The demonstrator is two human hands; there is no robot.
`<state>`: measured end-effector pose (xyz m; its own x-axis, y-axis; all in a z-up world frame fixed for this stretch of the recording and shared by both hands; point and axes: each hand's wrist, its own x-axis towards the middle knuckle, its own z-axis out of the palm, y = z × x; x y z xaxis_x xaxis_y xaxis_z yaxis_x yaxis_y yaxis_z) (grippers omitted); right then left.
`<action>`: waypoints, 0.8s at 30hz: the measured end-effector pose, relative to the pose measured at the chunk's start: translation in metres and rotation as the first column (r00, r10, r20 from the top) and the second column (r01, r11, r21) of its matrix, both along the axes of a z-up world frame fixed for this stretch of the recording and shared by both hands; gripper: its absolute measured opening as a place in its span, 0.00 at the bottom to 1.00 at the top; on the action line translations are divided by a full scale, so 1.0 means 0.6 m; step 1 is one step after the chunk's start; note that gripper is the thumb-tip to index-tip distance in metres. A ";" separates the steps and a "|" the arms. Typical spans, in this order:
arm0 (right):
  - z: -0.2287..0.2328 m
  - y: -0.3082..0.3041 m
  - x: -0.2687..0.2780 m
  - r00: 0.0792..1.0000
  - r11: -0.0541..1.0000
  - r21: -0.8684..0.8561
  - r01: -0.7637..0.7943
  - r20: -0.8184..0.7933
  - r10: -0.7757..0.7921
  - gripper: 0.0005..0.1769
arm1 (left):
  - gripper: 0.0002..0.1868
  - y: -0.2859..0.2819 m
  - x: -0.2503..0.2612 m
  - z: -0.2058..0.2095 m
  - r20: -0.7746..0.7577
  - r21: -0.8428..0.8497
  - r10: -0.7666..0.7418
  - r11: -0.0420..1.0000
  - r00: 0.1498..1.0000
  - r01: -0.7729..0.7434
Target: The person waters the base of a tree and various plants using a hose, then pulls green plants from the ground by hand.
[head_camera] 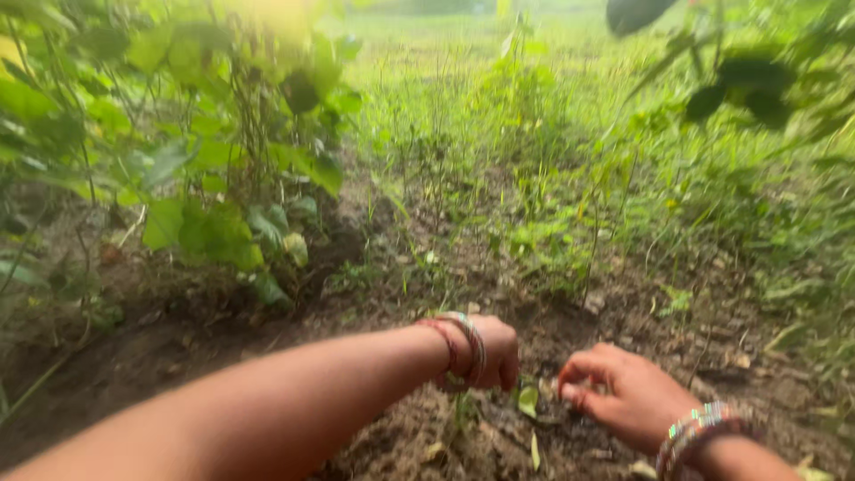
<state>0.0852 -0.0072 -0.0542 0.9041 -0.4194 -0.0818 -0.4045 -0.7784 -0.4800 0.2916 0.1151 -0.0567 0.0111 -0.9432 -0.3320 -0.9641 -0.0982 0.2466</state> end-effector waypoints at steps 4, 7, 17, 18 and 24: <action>0.024 0.020 0.010 0.994 0.998 -0.039 0.049 -0.096 -0.053 0.14 | 0.10 -0.006 -0.002 0.000 -0.007 0.122 0.158 0.980 0.987 -0.156; 0.031 0.034 0.012 0.989 0.996 -0.024 0.085 -0.116 -0.087 0.13 | 0.13 0.010 -0.020 -0.004 0.211 0.144 -0.105 0.987 0.972 0.075; 0.017 0.037 0.002 0.995 0.997 -0.081 0.010 -0.096 -0.018 0.12 | 0.37 0.054 -0.053 -0.018 0.478 0.414 -0.186 0.910 0.858 -0.033; 0.017 0.036 0.003 0.995 0.997 -0.080 0.018 -0.097 -0.026 0.13 | 0.28 0.038 -0.043 -0.033 0.502 0.414 -0.250 0.910 0.828 0.024; 0.011 0.039 -0.006 0.998 0.998 -0.058 0.017 -0.059 -0.020 0.13 | 0.28 0.017 -0.010 -0.086 0.464 0.347 -0.243 0.935 0.852 0.078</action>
